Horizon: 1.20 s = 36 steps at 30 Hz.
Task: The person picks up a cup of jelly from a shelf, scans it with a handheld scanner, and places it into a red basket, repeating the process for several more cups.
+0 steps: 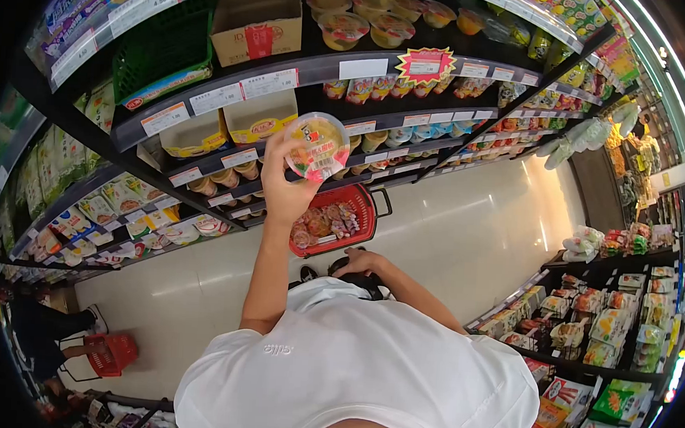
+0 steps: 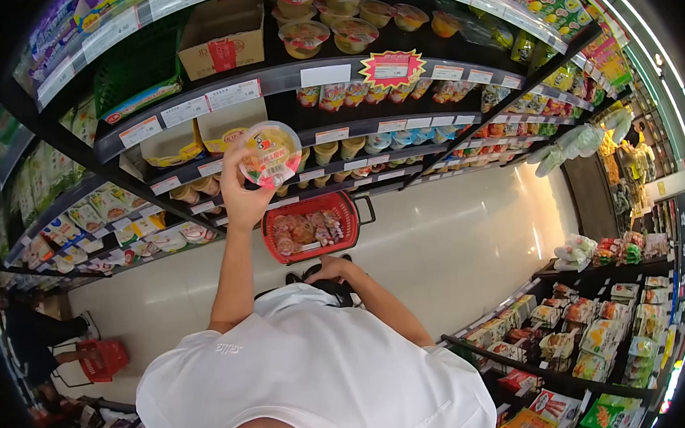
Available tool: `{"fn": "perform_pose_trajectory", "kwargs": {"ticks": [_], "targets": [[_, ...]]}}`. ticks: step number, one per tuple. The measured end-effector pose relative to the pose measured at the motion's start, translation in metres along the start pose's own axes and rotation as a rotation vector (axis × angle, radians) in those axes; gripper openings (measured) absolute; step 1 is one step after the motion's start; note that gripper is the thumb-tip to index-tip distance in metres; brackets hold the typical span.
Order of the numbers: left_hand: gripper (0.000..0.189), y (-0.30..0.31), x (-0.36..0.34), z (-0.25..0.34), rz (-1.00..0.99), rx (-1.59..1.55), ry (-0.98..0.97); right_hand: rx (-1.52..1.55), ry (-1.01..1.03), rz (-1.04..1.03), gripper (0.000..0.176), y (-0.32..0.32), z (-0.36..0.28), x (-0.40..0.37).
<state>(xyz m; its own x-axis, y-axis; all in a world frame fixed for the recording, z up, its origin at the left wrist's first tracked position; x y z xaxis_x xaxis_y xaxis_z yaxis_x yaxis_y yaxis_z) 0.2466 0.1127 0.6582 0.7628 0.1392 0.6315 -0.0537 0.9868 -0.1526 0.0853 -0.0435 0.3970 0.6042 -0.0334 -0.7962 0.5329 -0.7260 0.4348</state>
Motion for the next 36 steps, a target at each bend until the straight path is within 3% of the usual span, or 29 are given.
{"fn": "perform_pose_trajectory", "kwargs": {"ticks": [3, 4, 5, 6, 7, 9, 13, 15, 18, 20, 23, 25, 29, 36], "targets": [[0.067, -0.003, 0.005, 0.002, 0.064, -0.176, 0.019, 0.025, 0.095, 0.000, 0.125, -0.024, 0.009, 0.024], [0.073, -0.003, 0.007, 0.002, 0.090, -0.200, 0.034, 0.052, 0.113, 0.126, 0.107, -0.027, 0.011, 0.024], [0.080, -0.003, 0.010, 0.000, 0.119, -0.223, 0.049, 0.040, 0.112, 0.123, 0.107, -0.021, 0.006, 0.016], [0.092, -0.002, 0.015, 0.000, 0.122, -0.211, 0.028, 0.322, 0.084, 0.073, 0.095, -0.007, -0.007, -0.004], [0.092, -0.002, 0.017, 0.000, 0.135, -0.206, 0.034, 0.604, 0.049, 0.020, 0.084, 0.004, -0.017, -0.020], [0.096, 0.000, 0.021, 0.005, 0.186, -0.217, -0.061, 0.936, 0.084, 0.229, 0.066, 0.030, -0.021, -0.039], [0.099, 0.004, 0.016, -0.004, 0.165, -0.176, -0.075, 1.460, 0.379, 0.426, 0.057, 0.087, -0.030, -0.092], [0.098, 0.006, 0.010, -0.014, 0.152, -0.161, -0.061, 1.471, 0.394, 0.407, 0.049, 0.104, -0.045, -0.128], [0.096, 0.005, 0.003, -0.031, 0.137, -0.064, -0.021, 1.312, 0.417, 0.450, 0.055, 0.104, -0.070, -0.156], [0.096, 0.003, -0.002, -0.037, 0.124, -0.073, 0.002, 1.166, 0.535, 0.634, 0.067, 0.100, -0.101, -0.178], [0.092, 0.002, -0.003, -0.033, 0.129, -0.076, -0.014, 1.141, 0.569, 0.642, 0.078, 0.096, -0.117, -0.190], [0.086, -0.001, -0.006, -0.029, 0.023, 0.049, -0.144, 1.078, 0.606, 0.686, 0.078, 0.094, -0.121, -0.193], [0.076, -0.006, -0.011, -0.020, -0.032, 0.005, -0.223, 0.990, 0.653, 0.829, 0.080, 0.099, -0.128, -0.204], [0.073, -0.021, -0.024, -0.016, -0.139, 0.000, -0.219, 0.979, 0.638, 0.931, 0.072, 0.102, -0.114, -0.206]]}}
Point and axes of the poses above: each hand's wrist, its own x-axis towards the middle knuckle, its own y-axis out of the back of the hand, z = x × y, the point moved 4 cm from there along x, towards the middle knuckle, and after that the axes turned 13 degrees about z, right-handed, at the moved point
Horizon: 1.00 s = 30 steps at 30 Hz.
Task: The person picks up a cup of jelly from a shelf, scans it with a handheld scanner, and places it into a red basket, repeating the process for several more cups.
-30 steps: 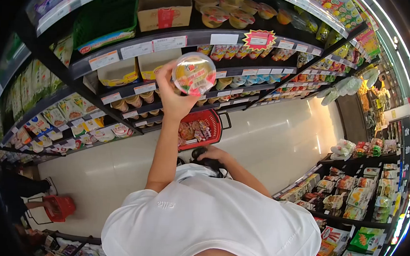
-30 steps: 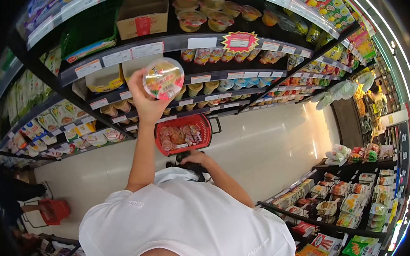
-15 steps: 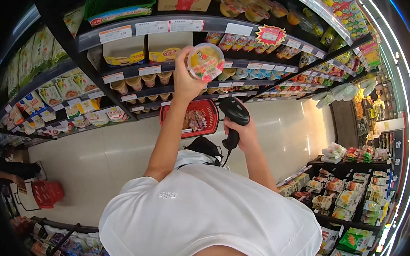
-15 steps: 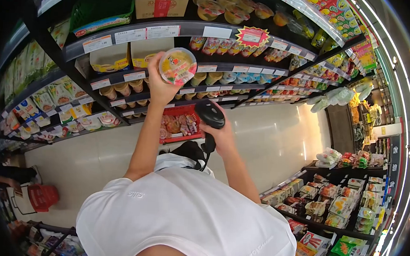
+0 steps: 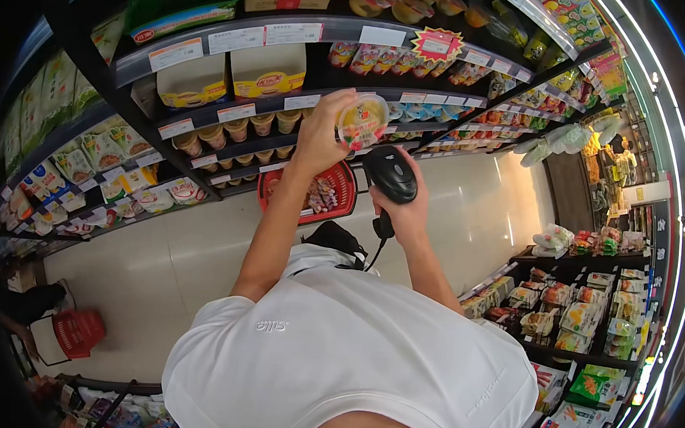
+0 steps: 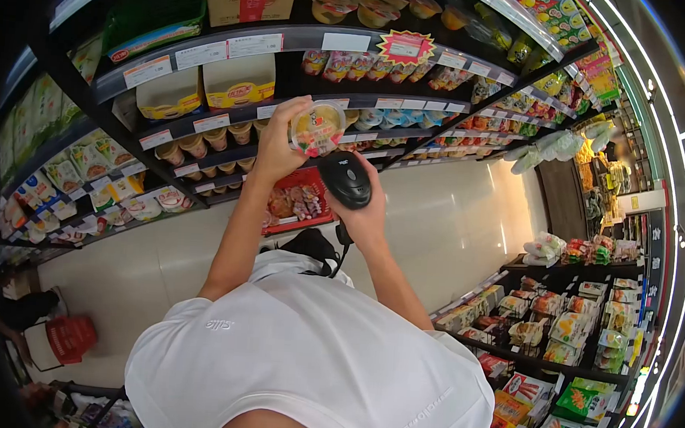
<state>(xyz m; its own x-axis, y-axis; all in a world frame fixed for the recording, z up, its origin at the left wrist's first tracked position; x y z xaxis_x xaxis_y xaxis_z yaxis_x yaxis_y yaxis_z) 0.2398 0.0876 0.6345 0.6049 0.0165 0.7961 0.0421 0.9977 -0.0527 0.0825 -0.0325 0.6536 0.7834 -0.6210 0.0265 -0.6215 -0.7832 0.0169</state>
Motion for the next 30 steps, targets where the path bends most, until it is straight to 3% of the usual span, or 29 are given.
{"fn": "perform_pose_trajectory", "kwargs": {"ticks": [28, 30], "targets": [[0.074, -0.018, -0.004, 0.007, -0.057, -0.036, 0.003, -0.004, 0.006, 0.056, 0.075, 0.004, 0.007, 0.010], [0.073, -0.018, -0.004, 0.005, -0.069, -0.001, -0.007, -0.056, 0.088, 0.041, 0.075, 0.004, 0.011, 0.013]]}}
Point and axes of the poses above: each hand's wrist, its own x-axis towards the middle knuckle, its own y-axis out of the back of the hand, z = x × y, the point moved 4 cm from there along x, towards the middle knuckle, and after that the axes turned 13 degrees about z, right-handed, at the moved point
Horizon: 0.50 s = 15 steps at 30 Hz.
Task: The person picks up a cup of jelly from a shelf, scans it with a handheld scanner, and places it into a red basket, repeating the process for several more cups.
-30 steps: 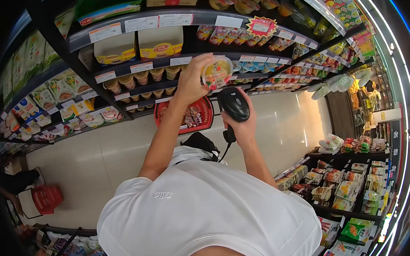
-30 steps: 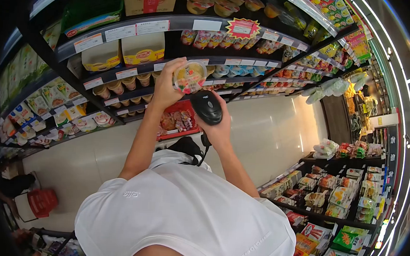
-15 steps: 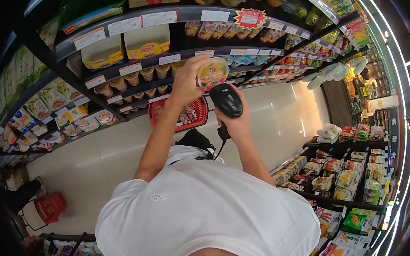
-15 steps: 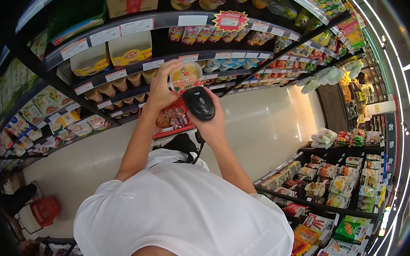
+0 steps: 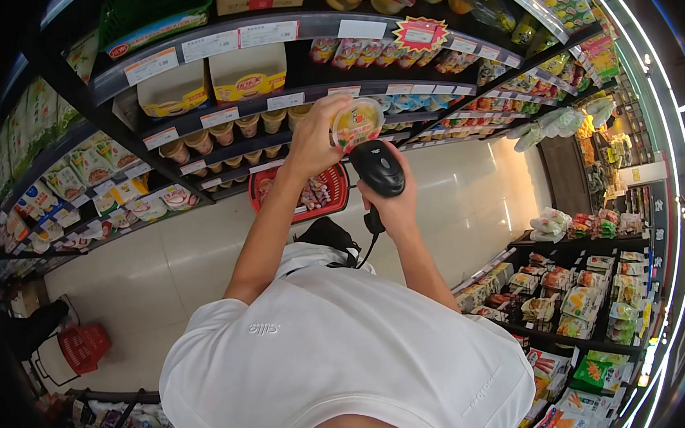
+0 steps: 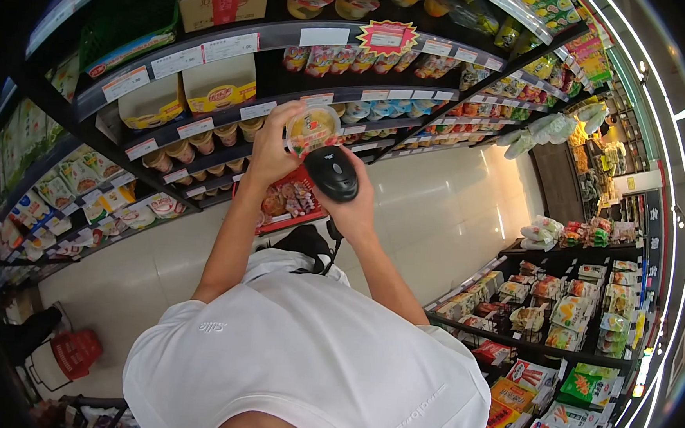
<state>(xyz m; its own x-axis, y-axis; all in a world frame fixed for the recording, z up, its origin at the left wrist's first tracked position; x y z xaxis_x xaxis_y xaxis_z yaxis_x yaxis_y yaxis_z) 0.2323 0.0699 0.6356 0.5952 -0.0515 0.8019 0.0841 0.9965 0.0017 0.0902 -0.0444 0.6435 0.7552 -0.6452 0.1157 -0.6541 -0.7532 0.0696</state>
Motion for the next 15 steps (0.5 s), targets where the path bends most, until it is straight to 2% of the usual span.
{"fn": "perform_pose_trajectory", "kwargs": {"ticks": [4, 9, 15], "targets": [[0.074, 0.0020, 0.0012, -0.0012, -0.012, 0.020, -0.014, 0.054, -0.055, 0.002, 0.075, -0.0027, -0.0002, -0.0005], [0.075, 0.0032, 0.0020, -0.0031, 0.025, 0.017, -0.007, -0.006, 0.017, -0.021, 0.075, -0.0016, 0.0058, 0.0034], [0.077, 0.0020, -0.0011, -0.0097, 0.019, 0.040, -0.014, 0.001, 0.013, -0.028, 0.075, -0.0033, 0.0038, 0.0020]]}}
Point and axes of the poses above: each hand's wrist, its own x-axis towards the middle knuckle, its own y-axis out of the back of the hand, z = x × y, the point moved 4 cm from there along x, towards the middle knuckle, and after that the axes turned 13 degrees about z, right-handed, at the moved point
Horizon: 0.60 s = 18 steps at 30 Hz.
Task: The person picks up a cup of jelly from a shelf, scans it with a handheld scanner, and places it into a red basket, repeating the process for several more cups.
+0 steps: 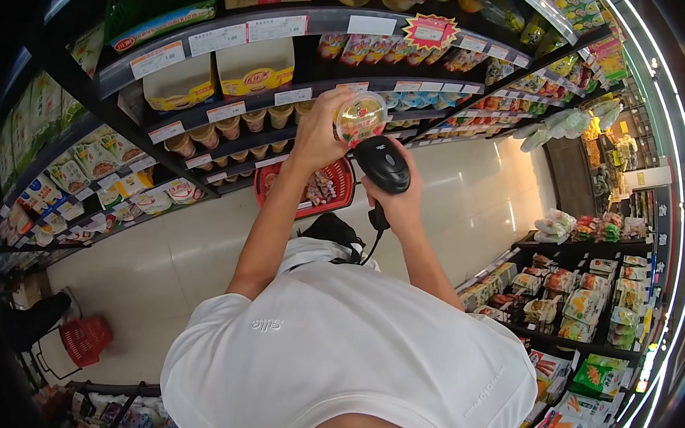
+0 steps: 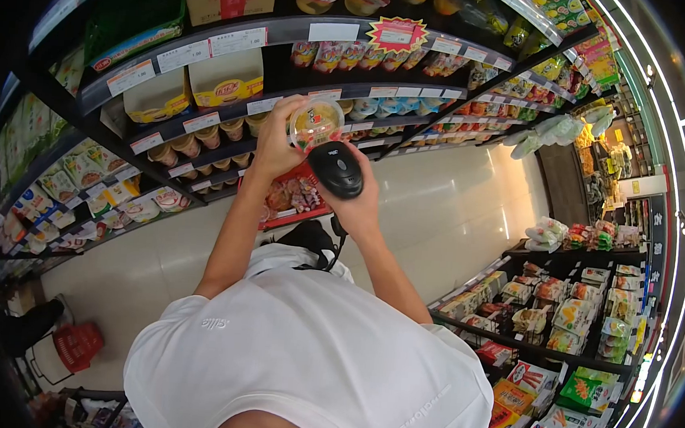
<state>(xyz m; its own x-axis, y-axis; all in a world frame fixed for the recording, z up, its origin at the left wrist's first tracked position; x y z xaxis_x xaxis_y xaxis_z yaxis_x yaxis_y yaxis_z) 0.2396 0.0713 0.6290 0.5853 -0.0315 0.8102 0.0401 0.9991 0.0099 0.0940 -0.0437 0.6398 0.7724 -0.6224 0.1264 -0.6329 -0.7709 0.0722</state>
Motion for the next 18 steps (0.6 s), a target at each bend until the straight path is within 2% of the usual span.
{"fn": "perform_pose_trajectory", "kwargs": {"ticks": [7, 10, 12, 13, 14, 17, 18], "targets": [[0.077, 0.001, -0.002, -0.002, -0.013, 0.013, 0.026, -0.030, 0.005, -0.008, 0.075, 0.000, 0.007, 0.003], [0.082, 0.006, -0.007, -0.021, 0.067, -0.037, 0.068, -0.115, -0.027, -0.069, 0.076, -0.001, 0.017, 0.003], [0.084, 0.020, -0.005, -0.027, 0.111, 0.009, 0.013, -0.125, -0.025, -0.055, 0.078, -0.004, 0.026, 0.004], [0.083, 0.029, 0.000, -0.029, 0.163, 0.025, -0.029, -0.311, 0.071, -0.066, 0.080, 0.002, 0.049, 0.008], [0.077, 0.037, 0.002, -0.029, 0.227, 0.044, 0.017, -0.335, 0.132, -0.049, 0.081, 0.000, 0.050, 0.005], [0.064, 0.059, 0.016, -0.028, 0.320, 0.167, -0.081, -0.446, 0.005, -0.149, 0.081, -0.007, 0.066, -0.004], [0.062, 0.064, 0.015, -0.032, 0.310, 0.133, -0.018, -0.601, -0.013, -0.298, 0.080, -0.012, 0.087, -0.009]]}}
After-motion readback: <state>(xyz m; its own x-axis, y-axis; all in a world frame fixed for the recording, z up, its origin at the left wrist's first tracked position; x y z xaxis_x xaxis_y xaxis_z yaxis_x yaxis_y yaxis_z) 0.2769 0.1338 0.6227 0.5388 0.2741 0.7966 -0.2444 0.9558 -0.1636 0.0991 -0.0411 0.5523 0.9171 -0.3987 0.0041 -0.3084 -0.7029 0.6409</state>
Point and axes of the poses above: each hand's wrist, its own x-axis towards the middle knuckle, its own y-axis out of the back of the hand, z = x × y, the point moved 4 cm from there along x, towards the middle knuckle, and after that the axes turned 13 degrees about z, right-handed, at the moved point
